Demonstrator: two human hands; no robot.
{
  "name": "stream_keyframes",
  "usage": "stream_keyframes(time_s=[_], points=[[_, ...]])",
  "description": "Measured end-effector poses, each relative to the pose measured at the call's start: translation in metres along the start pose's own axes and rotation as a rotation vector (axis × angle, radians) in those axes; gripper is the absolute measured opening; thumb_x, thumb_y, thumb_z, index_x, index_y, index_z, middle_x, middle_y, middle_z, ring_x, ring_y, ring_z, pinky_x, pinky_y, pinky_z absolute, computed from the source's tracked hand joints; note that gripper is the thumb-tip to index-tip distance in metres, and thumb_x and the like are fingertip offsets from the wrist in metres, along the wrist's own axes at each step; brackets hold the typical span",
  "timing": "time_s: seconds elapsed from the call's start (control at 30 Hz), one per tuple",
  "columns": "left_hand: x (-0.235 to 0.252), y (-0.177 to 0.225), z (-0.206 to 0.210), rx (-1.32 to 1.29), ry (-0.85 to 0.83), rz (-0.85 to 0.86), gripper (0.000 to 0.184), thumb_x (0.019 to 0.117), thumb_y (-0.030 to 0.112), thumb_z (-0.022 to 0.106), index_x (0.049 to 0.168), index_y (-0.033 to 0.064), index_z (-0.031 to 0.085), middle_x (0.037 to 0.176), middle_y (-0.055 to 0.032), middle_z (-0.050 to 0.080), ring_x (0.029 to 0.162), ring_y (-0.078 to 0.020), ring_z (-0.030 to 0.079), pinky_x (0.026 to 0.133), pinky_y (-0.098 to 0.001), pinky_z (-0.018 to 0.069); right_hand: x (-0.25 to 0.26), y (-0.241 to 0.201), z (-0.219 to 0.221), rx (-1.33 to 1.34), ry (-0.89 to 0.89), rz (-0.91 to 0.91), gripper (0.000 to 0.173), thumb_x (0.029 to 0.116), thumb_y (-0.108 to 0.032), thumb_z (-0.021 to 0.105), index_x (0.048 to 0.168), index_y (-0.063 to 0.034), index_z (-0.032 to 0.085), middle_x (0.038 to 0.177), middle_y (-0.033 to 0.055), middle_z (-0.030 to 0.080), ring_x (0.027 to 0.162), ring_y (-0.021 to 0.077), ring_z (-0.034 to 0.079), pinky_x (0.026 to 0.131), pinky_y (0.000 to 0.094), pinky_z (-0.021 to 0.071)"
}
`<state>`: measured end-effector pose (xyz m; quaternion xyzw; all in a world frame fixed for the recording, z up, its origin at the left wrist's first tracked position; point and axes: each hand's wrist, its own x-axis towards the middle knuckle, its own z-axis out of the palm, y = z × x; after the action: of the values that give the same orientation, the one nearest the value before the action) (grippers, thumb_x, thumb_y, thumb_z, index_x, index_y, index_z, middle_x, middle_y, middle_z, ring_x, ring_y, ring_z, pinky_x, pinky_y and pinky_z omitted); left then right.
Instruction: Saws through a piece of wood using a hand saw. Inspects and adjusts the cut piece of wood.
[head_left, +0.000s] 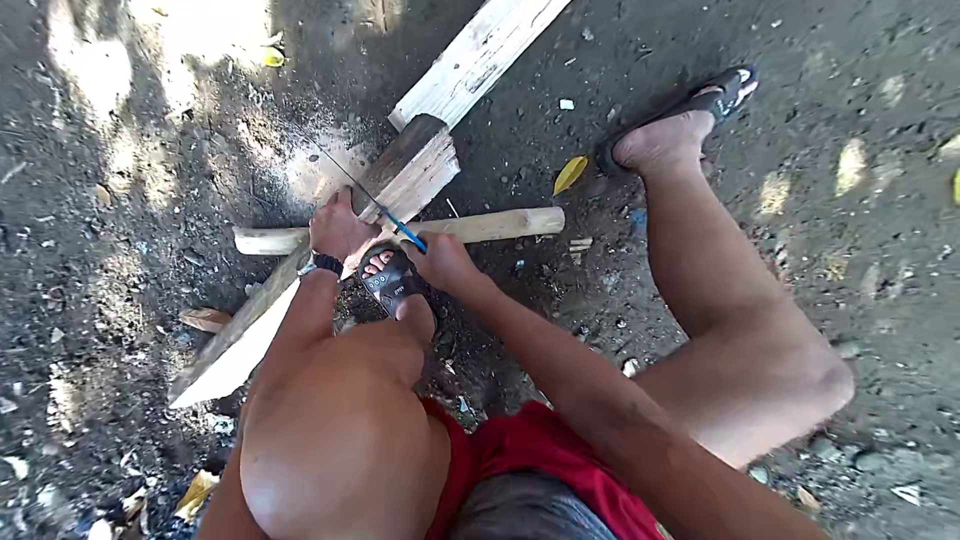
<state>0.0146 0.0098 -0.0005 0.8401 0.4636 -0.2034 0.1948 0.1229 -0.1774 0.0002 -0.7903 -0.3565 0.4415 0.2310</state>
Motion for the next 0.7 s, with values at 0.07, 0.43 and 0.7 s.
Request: stream_keyframes(time_s=[0.07,0.43,0.7], points=[[-0.011,0.003,0.002,-0.013,-0.023,-0.031,0.098,0.0678,0.053,0.085,0.151,0.0164,0.047,0.137,-0.0171,0.063,0.116,-0.0428,0.065,0.091,-0.0705,0.0501,-0.026,0.0,0.0,0.03,0.011,0.0,0.046,0.1045,-0.049,0.053,0.099,-0.0055,0.068,0.08,0.0146,0.067,0.076,0.0331,0.069,0.069,0.0566,0.0564],[-0.006,-0.002,0.005,-0.022,0.027,0.045,0.098,0.0675,0.05,0.084,0.15,0.0116,0.048,0.136,-0.0185,0.062,0.118,-0.0426,0.064,0.092,-0.0687,0.0506,-0.188,0.048,-0.044,-0.107,0.038,0.046,0.043,0.1039,-0.042,0.054,0.097,-0.003,0.069,0.068,0.0113,0.063,0.062,0.0268,0.066,0.058,0.0484,0.0546],[-0.008,-0.001,0.002,-0.01,0.0,-0.025,0.096,0.066,0.052,0.086,0.148,0.0164,0.05,0.134,-0.0175,0.064,0.116,-0.0424,0.065,0.091,-0.0697,0.0508,-0.062,0.009,-0.003,0.06,0.08,-0.036,0.043,0.1045,-0.048,0.055,0.097,-0.0073,0.068,0.071,0.0126,0.062,0.062,0.0297,0.064,0.056,0.0525,0.0541]])
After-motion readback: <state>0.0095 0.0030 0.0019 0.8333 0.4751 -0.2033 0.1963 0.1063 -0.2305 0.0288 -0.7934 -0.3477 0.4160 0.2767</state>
